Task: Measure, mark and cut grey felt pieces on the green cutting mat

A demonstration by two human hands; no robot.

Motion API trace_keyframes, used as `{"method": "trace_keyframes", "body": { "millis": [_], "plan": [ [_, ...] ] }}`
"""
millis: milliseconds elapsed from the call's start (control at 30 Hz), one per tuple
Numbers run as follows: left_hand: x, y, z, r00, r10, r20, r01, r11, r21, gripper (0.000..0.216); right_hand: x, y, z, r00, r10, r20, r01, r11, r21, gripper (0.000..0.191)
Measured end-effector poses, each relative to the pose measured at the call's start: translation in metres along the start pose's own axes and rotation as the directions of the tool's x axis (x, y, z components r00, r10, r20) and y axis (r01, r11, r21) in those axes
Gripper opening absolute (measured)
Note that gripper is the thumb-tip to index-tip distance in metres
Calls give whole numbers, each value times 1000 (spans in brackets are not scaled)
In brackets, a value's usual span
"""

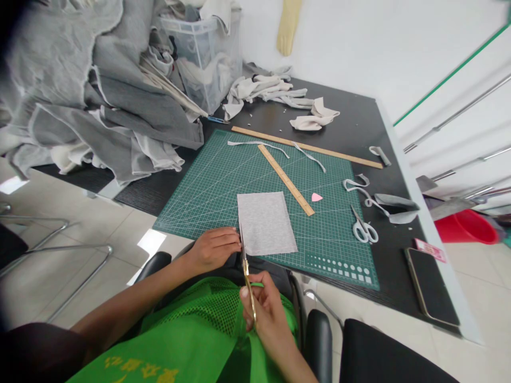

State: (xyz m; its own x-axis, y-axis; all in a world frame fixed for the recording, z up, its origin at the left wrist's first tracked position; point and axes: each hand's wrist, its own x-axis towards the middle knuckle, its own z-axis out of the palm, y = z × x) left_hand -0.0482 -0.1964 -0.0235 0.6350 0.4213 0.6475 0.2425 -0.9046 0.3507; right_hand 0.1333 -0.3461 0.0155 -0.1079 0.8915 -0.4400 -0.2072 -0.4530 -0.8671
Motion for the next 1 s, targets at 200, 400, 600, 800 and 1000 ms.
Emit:
{"method": "trace_keyframes", "body": {
  "millis": [200, 400, 600, 800, 1000],
  "plan": [
    [2, 1, -1, 1000, 12, -7, -12, 1000, 11, 16, 1, 1, -2, 1000, 6, -13, -5, 998, 64, 33],
    [1, 0, 0, 1000, 4, -2, -4, 1000, 13, 17, -1, -3, -2, 1000, -7, 10, 6, 997, 77, 31],
    [-1, 0, 0, 1000, -9, 1, 9, 1000, 10, 16, -1, -2, -1, 1000, -4, 2, 4, 998, 65, 34],
    [-2, 2, 2, 997, -37, -63, 38, 999, 21, 19, -2, -1, -1, 1000, 8, 4, -8, 998, 68, 33],
    [-3, 1, 2, 999, -11, -30, 11, 1000, -1, 18, -4, 0, 0, 1000, -4, 0, 4, 994, 112, 33]
  ]
}}
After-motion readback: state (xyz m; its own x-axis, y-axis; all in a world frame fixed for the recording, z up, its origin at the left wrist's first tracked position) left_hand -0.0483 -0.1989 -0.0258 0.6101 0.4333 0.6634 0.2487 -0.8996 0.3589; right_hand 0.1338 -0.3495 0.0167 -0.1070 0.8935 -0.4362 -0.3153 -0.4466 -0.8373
